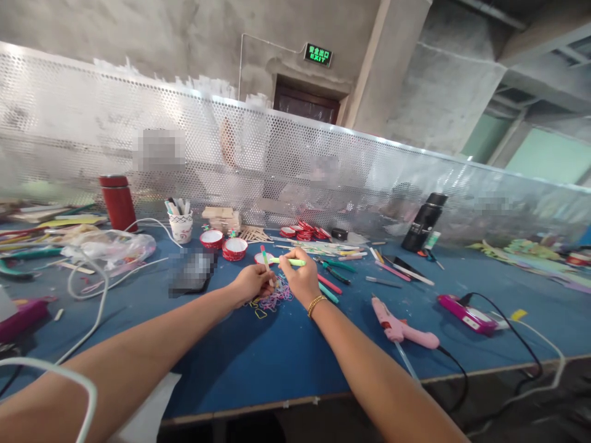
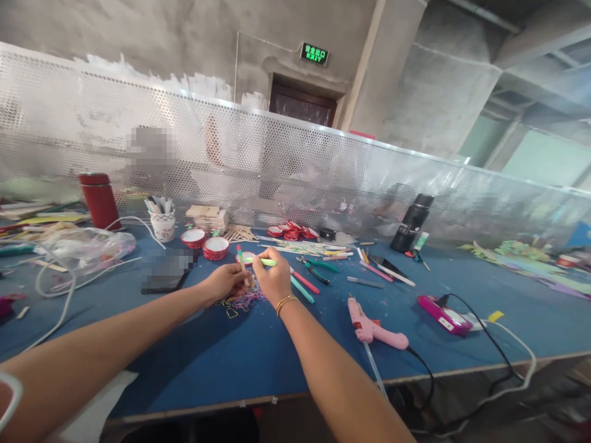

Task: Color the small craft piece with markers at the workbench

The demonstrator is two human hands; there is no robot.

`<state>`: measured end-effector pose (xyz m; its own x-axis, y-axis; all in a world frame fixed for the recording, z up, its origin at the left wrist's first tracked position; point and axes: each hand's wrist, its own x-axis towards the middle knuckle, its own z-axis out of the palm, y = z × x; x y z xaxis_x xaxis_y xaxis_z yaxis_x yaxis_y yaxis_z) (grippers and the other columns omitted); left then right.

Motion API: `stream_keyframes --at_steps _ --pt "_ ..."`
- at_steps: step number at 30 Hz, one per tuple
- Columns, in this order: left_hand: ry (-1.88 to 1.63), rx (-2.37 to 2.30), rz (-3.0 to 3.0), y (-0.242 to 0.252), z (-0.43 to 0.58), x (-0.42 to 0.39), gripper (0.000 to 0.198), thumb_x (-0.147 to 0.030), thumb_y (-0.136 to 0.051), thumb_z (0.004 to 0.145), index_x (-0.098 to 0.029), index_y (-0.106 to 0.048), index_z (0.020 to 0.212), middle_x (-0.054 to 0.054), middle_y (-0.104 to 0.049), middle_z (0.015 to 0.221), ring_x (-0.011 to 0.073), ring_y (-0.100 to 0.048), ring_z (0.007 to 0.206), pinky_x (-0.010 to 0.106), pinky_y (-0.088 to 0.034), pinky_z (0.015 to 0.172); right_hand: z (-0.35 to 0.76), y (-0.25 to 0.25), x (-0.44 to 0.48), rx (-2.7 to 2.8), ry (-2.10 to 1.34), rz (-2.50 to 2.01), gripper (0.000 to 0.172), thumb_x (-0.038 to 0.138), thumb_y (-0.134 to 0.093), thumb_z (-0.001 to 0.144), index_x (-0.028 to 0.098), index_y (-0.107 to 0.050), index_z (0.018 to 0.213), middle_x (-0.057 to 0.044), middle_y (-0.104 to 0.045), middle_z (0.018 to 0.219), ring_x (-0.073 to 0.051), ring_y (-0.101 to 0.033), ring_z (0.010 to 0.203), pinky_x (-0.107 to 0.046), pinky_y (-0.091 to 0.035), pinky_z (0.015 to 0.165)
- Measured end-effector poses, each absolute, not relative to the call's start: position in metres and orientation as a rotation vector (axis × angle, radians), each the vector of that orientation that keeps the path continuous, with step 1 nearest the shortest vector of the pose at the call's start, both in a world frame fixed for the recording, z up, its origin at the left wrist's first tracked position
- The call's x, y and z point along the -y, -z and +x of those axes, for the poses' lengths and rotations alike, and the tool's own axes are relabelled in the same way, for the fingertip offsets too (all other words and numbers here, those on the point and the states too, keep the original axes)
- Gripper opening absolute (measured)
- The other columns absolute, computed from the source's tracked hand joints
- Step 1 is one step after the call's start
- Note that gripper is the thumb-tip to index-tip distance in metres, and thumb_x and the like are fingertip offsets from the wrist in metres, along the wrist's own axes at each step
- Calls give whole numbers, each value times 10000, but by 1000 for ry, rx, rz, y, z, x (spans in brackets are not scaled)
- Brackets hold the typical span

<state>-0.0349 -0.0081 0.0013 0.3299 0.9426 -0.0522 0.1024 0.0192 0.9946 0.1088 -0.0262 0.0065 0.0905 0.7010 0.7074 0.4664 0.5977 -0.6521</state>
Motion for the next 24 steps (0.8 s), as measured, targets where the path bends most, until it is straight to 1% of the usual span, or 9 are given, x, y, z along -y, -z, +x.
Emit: stream_keyframes --at_steps 5,11,24 --pt "-881 -1039 1387 -1 -35 8 272 -378 -692 733 -145 -569 663 -10 -588 540 87 -542 477 210 -447 521 109 -7 27 1574 -232 -1020 196 354 -529 840 219 -538 699 11 -628 662 -151 -563 617 -259 -430 633" --pt "-879 -1045 1412 -1 -35 8 239 -343 -638 782 -137 -578 677 -8 -585 546 84 -537 474 207 -442 513 110 -6 25 1575 -221 -1018 185 341 -528 841 220 -538 701 12 -631 664 -153 -569 631 -257 -427 643" --pt "-882 -1046 1394 1 -35 6 248 -358 -669 757 -138 -581 683 -7 -595 575 81 -547 483 206 -454 521 110 -5 24 1582 -228 -1020 175 338 -535 836 220 -542 706 18 -630 653 -149 -565 610 -253 -422 622"
